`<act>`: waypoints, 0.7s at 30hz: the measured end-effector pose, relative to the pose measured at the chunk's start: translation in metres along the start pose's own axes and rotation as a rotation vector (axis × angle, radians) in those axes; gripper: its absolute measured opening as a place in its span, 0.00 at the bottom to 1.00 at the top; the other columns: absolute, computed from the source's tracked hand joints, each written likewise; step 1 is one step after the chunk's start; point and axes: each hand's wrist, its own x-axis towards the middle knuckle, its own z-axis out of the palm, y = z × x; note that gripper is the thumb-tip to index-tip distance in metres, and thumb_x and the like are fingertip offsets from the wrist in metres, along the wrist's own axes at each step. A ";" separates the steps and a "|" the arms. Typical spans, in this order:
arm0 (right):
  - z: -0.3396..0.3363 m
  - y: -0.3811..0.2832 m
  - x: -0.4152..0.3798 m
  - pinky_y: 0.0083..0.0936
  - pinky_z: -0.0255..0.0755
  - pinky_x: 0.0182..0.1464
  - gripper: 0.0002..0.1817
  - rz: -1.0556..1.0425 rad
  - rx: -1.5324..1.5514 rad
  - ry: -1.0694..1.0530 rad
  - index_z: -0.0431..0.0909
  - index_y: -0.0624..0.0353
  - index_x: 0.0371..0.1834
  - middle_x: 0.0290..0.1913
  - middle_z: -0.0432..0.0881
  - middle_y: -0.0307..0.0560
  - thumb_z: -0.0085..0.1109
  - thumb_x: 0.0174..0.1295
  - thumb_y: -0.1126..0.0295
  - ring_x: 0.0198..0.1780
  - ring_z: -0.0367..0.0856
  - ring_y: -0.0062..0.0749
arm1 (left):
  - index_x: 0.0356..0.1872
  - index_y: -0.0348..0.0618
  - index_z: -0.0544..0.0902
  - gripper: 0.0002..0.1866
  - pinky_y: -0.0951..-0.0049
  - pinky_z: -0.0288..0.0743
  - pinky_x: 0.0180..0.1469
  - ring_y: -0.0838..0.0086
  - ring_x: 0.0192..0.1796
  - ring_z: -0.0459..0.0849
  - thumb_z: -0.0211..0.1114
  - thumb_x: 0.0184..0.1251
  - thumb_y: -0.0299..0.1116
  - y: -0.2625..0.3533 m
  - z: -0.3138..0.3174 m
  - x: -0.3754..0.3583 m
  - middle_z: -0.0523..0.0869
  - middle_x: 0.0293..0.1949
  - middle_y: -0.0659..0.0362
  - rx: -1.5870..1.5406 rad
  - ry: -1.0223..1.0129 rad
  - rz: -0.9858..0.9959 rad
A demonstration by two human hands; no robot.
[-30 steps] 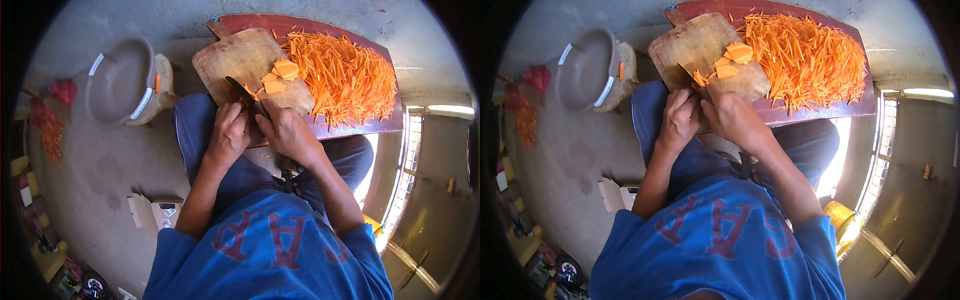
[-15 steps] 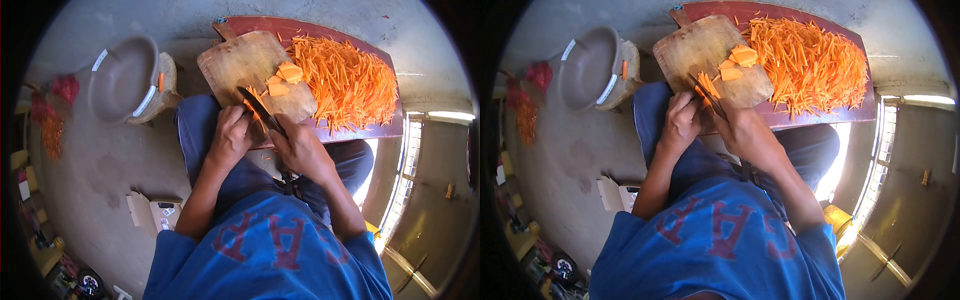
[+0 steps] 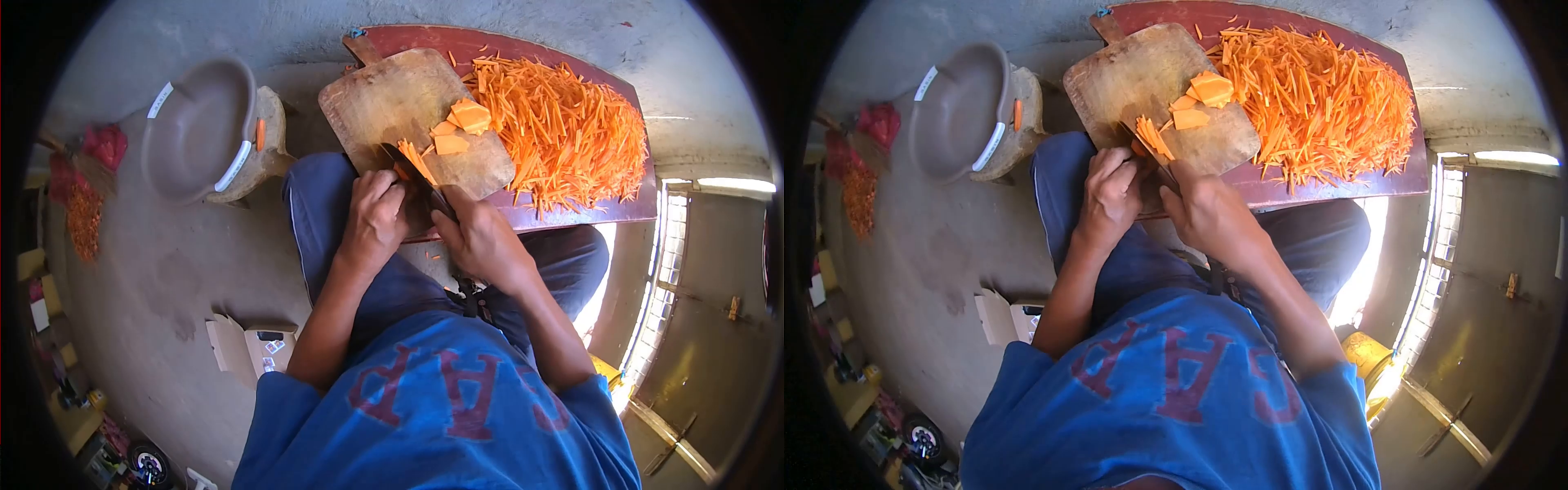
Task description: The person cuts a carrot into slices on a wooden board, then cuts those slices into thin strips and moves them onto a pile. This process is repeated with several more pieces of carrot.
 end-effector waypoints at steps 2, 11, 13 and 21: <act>-0.001 0.004 0.011 0.57 0.78 0.43 0.13 -0.010 0.029 -0.003 0.79 0.68 0.58 0.34 0.84 0.75 0.64 0.82 0.69 0.40 0.87 0.75 | 0.48 0.34 0.93 0.13 0.50 0.83 0.58 0.47 0.52 0.88 0.72 0.63 0.14 0.002 -0.002 0.000 0.90 0.50 0.49 0.000 0.002 0.008; 0.005 0.001 0.015 0.57 0.78 0.41 0.12 -0.053 0.024 0.028 0.79 0.68 0.56 0.32 0.83 0.74 0.64 0.81 0.69 0.38 0.87 0.74 | 0.48 0.35 0.94 0.14 0.50 0.84 0.60 0.46 0.55 0.89 0.70 0.63 0.14 0.002 -0.001 0.000 0.90 0.52 0.49 -0.005 0.009 -0.023; 0.004 -0.001 0.019 0.57 0.78 0.41 0.13 -0.062 0.027 0.021 0.79 0.68 0.57 0.32 0.83 0.74 0.64 0.81 0.68 0.39 0.88 0.75 | 0.48 0.35 0.93 0.14 0.50 0.84 0.60 0.46 0.54 0.89 0.71 0.63 0.14 0.001 -0.001 -0.001 0.91 0.51 0.49 -0.015 0.023 -0.011; 0.003 -0.003 0.004 0.57 0.78 0.41 0.13 -0.027 -0.003 0.025 0.79 0.68 0.57 0.32 0.84 0.74 0.65 0.81 0.68 0.40 0.88 0.75 | 0.47 0.35 0.90 0.17 0.49 0.79 0.56 0.49 0.50 0.86 0.68 0.56 0.15 -0.005 0.004 -0.001 0.88 0.47 0.50 -0.048 0.050 0.050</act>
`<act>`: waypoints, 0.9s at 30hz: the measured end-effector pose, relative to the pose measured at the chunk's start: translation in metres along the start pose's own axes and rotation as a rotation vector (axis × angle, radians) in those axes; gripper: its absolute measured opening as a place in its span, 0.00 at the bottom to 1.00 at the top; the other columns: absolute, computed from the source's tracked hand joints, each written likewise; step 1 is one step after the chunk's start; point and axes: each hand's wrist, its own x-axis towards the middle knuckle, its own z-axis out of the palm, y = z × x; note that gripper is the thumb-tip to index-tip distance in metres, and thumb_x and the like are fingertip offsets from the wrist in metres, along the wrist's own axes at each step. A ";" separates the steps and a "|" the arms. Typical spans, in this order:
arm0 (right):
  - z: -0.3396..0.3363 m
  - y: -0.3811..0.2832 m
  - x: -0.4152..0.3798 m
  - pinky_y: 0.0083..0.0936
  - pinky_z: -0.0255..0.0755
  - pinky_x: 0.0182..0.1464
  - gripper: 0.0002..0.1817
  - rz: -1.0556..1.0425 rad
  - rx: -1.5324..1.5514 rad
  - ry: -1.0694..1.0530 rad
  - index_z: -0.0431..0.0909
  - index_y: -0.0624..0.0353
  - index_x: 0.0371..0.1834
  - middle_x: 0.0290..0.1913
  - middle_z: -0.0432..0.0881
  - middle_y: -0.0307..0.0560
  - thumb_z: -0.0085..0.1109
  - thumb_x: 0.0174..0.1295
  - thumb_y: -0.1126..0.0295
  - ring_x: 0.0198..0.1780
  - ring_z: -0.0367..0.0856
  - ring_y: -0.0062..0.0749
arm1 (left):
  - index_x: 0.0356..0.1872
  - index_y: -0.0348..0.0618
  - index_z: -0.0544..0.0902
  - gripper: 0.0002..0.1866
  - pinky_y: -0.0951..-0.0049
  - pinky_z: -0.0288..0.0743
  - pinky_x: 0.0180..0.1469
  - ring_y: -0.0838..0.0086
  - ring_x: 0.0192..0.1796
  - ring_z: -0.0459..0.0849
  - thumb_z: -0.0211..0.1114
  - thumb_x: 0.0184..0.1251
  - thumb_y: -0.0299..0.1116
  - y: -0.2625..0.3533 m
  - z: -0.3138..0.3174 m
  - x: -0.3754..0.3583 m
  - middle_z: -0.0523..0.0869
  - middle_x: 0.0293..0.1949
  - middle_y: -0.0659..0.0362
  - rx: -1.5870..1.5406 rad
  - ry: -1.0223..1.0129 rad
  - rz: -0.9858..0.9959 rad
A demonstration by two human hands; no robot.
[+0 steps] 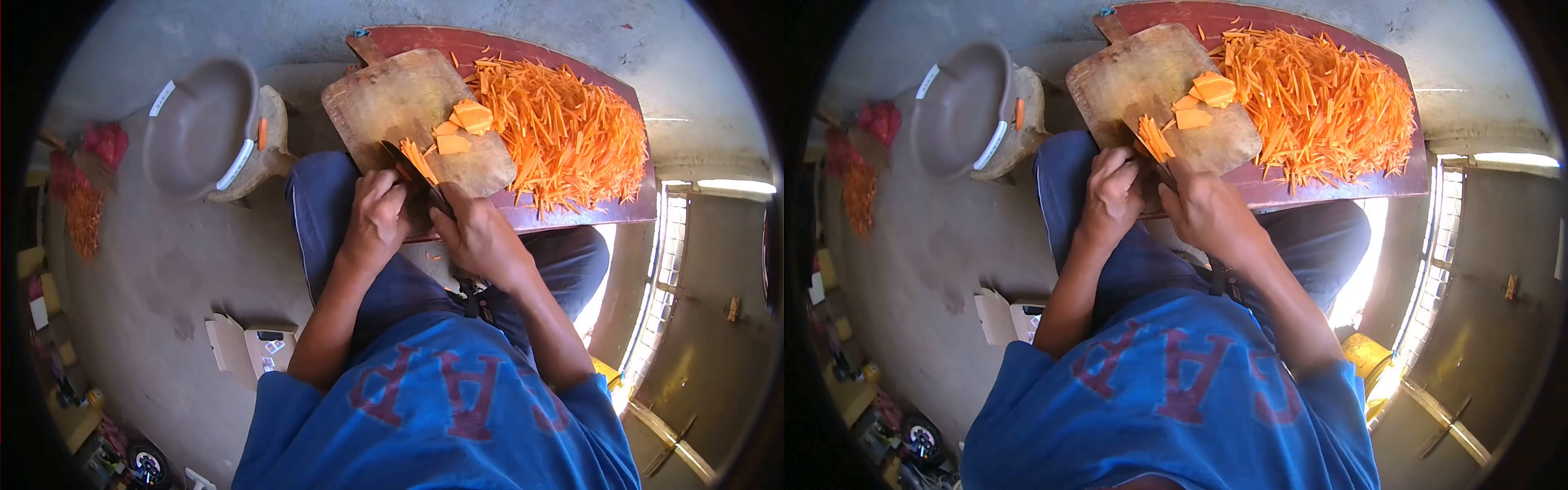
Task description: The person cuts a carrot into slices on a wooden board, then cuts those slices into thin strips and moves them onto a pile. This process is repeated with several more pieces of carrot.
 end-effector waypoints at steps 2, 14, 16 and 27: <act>-0.001 0.004 0.004 0.57 0.78 0.42 0.13 -0.001 0.010 -0.008 0.79 0.68 0.58 0.32 0.84 0.74 0.65 0.81 0.68 0.41 0.88 0.75 | 0.47 0.34 0.90 0.16 0.49 0.79 0.56 0.49 0.50 0.86 0.68 0.55 0.15 0.002 -0.002 -0.001 0.88 0.48 0.49 0.003 -0.009 0.007; -0.003 -0.001 0.013 0.57 0.78 0.44 0.13 -0.040 -0.028 -0.027 0.79 0.68 0.57 0.34 0.84 0.75 0.65 0.81 0.68 0.41 0.88 0.73 | 0.47 0.35 0.94 0.13 0.50 0.83 0.59 0.46 0.54 0.88 0.70 0.63 0.14 0.006 -0.007 0.000 0.89 0.49 0.49 0.061 -0.055 -0.081; -0.013 -0.008 0.012 0.58 0.78 0.44 0.13 -0.013 -0.007 -0.059 0.79 0.69 0.56 0.34 0.84 0.76 0.64 0.81 0.68 0.42 0.88 0.74 | 0.47 0.35 0.94 0.14 0.50 0.83 0.59 0.45 0.54 0.88 0.70 0.62 0.14 0.005 -0.007 0.000 0.89 0.49 0.49 0.052 -0.045 -0.071; -0.010 -0.005 0.005 0.58 0.80 0.46 0.14 0.044 0.002 -0.109 0.79 0.69 0.55 0.35 0.84 0.76 0.65 0.80 0.68 0.44 0.87 0.78 | 0.47 0.33 0.90 0.16 0.49 0.80 0.57 0.46 0.51 0.87 0.73 0.55 0.18 -0.005 0.000 -0.003 0.89 0.52 0.47 0.039 -0.017 0.010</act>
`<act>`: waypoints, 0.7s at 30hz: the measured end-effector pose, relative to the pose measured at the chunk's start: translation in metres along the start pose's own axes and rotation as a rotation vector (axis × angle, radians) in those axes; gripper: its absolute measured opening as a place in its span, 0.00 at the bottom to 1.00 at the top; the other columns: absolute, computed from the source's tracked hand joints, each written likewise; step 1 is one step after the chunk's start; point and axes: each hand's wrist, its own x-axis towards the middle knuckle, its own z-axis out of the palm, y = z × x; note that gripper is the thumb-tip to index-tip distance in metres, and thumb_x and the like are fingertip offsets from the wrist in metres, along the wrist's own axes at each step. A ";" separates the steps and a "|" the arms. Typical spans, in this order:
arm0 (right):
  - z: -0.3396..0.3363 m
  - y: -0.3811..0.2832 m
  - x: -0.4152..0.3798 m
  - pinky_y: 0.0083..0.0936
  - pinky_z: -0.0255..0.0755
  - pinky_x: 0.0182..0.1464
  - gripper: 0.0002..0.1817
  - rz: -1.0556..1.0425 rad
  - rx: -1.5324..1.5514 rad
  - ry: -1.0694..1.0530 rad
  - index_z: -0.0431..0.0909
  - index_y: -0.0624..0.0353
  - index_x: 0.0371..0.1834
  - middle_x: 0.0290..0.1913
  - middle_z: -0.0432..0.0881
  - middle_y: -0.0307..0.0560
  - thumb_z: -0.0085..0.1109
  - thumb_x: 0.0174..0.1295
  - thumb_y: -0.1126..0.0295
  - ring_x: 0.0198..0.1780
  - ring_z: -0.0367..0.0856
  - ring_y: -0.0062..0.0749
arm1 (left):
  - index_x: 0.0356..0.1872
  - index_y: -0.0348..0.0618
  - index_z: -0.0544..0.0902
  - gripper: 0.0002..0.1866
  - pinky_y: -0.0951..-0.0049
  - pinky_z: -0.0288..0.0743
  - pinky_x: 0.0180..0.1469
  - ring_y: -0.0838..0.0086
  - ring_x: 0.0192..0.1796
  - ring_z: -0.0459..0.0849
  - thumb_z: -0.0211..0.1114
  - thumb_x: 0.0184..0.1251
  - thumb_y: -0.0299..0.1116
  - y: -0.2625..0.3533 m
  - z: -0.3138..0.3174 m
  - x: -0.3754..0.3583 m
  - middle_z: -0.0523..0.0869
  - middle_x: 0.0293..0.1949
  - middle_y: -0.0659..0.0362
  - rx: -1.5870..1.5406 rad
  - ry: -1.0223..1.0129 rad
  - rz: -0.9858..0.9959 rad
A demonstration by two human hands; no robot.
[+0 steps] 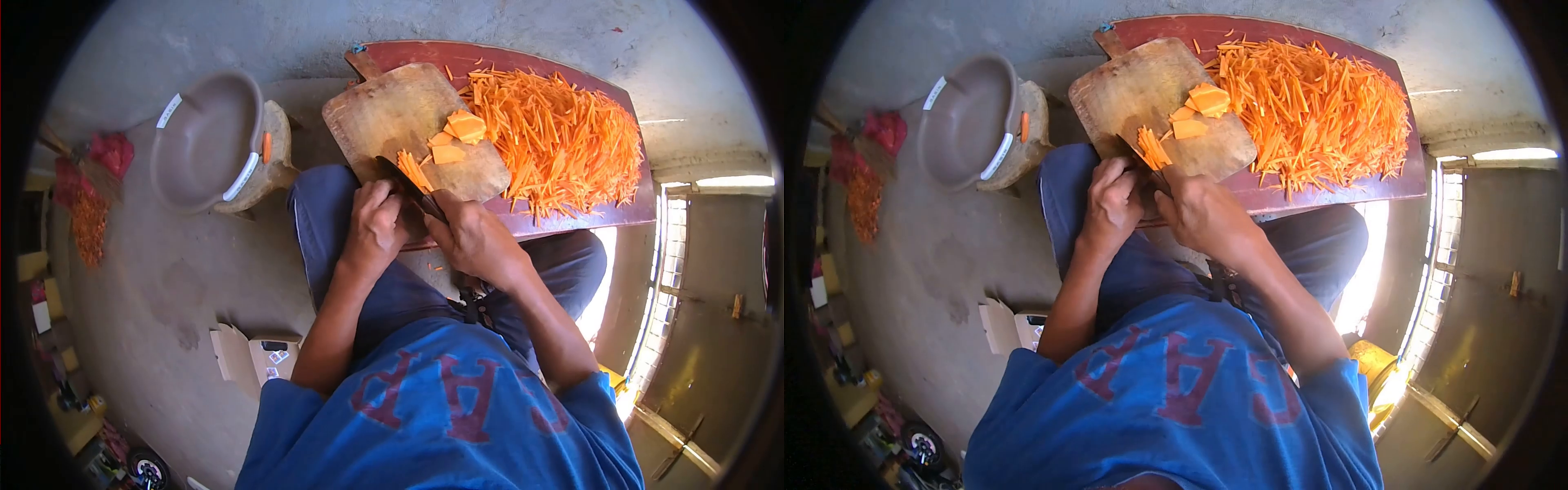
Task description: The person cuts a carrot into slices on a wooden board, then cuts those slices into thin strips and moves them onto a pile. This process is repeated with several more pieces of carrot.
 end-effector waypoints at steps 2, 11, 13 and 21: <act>0.005 0.006 -0.004 0.59 0.79 0.46 0.14 -0.046 0.019 0.046 0.78 0.69 0.56 0.35 0.84 0.76 0.66 0.80 0.68 0.44 0.87 0.78 | 0.47 0.33 0.90 0.16 0.49 0.80 0.56 0.47 0.51 0.87 0.73 0.55 0.19 0.002 0.000 0.000 0.89 0.52 0.47 -0.003 0.004 0.001; 0.004 -0.006 -0.026 0.63 0.82 0.43 0.14 -0.005 0.011 0.048 0.76 0.69 0.54 0.34 0.86 0.76 0.65 0.80 0.68 0.41 0.88 0.78 | 0.45 0.33 0.91 0.16 0.48 0.78 0.58 0.47 0.53 0.84 0.71 0.53 0.18 0.003 -0.005 0.000 0.88 0.52 0.47 0.042 -0.040 0.033; 0.009 -0.004 -0.020 0.62 0.82 0.44 0.14 -0.025 -0.019 0.051 0.77 0.69 0.57 0.34 0.86 0.76 0.65 0.80 0.68 0.41 0.88 0.78 | 0.44 0.33 0.90 0.15 0.47 0.78 0.58 0.45 0.52 0.82 0.70 0.53 0.18 0.006 -0.007 0.000 0.87 0.50 0.46 0.060 -0.044 0.028; 0.008 0.003 -0.007 0.60 0.82 0.46 0.16 -0.049 -0.032 0.014 0.78 0.68 0.62 0.37 0.86 0.77 0.66 0.81 0.68 0.45 0.89 0.78 | 0.37 0.33 0.87 0.09 0.45 0.77 0.55 0.43 0.50 0.80 0.70 0.52 0.19 0.005 -0.004 0.001 0.82 0.46 0.45 0.058 -0.040 -0.001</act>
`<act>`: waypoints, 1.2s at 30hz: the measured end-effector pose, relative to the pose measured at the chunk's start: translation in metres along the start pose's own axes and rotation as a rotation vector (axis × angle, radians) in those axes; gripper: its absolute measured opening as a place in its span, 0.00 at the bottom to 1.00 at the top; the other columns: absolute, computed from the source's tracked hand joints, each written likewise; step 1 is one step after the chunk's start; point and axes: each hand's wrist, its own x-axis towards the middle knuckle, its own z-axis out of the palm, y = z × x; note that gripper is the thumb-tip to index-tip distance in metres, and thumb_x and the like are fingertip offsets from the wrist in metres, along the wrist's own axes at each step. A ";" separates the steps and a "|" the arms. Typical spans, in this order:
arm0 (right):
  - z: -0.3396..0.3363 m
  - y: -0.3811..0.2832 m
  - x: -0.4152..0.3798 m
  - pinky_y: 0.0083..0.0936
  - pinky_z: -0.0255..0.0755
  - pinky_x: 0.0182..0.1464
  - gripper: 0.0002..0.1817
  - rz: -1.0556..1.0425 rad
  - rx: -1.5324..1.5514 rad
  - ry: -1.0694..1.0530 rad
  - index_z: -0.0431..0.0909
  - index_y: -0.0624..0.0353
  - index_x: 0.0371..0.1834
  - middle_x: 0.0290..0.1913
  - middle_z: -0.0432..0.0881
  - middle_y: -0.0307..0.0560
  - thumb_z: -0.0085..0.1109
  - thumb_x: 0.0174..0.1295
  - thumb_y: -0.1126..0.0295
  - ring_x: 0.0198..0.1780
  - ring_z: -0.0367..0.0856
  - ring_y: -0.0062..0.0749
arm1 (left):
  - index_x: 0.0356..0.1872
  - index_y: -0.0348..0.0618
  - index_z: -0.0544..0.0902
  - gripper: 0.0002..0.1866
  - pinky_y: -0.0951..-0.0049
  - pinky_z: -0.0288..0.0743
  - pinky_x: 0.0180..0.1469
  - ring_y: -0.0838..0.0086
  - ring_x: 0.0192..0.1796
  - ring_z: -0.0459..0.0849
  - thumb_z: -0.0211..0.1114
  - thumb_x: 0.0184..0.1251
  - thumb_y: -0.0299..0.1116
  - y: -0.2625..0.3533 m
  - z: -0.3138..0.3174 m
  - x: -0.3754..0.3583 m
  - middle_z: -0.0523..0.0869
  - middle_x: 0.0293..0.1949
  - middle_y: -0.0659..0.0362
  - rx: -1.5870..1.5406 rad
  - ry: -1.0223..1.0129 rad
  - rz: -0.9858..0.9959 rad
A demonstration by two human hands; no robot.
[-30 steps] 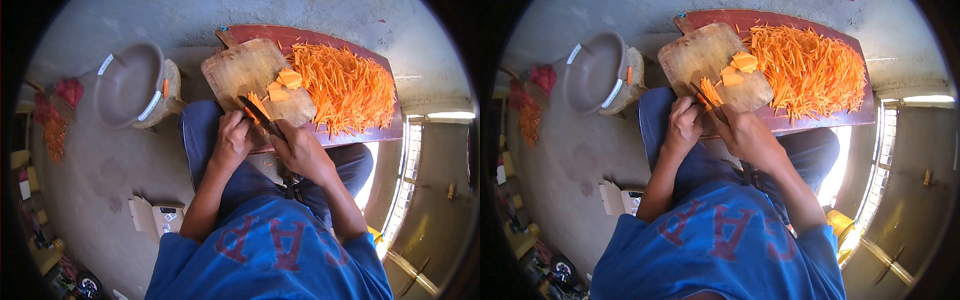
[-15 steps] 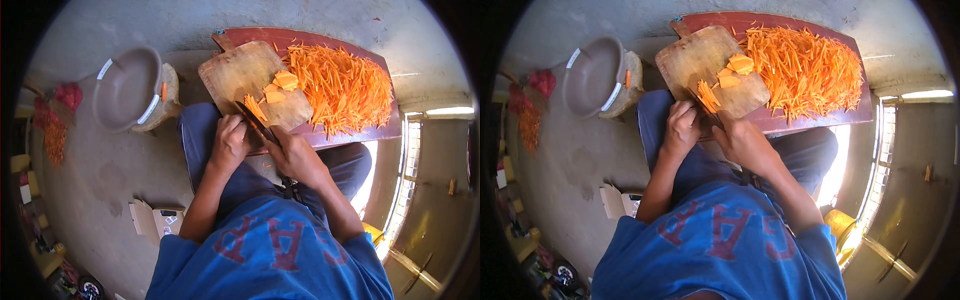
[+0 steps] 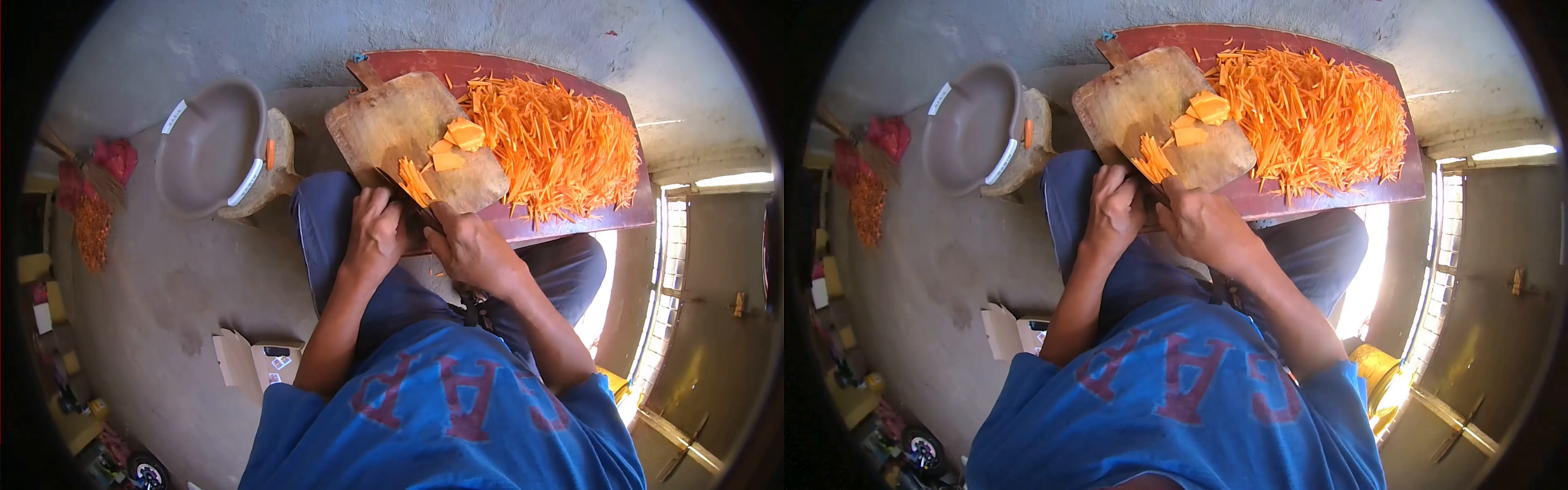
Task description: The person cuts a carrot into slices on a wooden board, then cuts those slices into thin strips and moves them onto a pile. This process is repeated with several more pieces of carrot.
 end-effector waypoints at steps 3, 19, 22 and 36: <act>0.003 0.001 -0.001 0.60 0.82 0.47 0.16 0.014 0.014 -0.004 0.78 0.68 0.62 0.39 0.87 0.77 0.66 0.81 0.68 0.46 0.89 0.78 | 0.36 0.33 0.86 0.09 0.45 0.77 0.54 0.44 0.50 0.80 0.70 0.51 0.19 -0.002 0.001 -0.004 0.82 0.46 0.45 0.029 -0.010 0.019; -0.017 -0.019 -0.041 0.60 0.80 0.44 0.17 0.120 0.071 0.050 0.79 0.70 0.63 0.36 0.86 0.77 0.67 0.80 0.68 0.42 0.89 0.77 | 0.46 0.32 0.90 0.14 0.48 0.78 0.61 0.49 0.55 0.84 0.71 0.57 0.20 0.003 0.003 -0.003 0.88 0.54 0.49 0.036 0.000 0.033; -0.006 -0.011 -0.029 0.61 0.80 0.44 0.15 0.101 0.049 0.039 0.79 0.69 0.59 0.36 0.86 0.77 0.66 0.80 0.69 0.43 0.88 0.77 | 0.48 0.33 0.91 0.15 0.48 0.78 0.60 0.49 0.55 0.84 0.71 0.57 0.20 0.002 0.000 -0.003 0.88 0.54 0.49 0.047 -0.030 0.041; 0.004 -0.007 -0.017 0.63 0.79 0.43 0.13 0.053 0.005 0.029 0.74 0.67 0.55 0.33 0.84 0.76 0.66 0.80 0.69 0.42 0.87 0.79 | 0.48 0.32 0.91 0.17 0.48 0.79 0.63 0.49 0.56 0.84 0.70 0.55 0.19 0.002 -0.006 -0.001 0.89 0.54 0.48 0.003 -0.024 0.062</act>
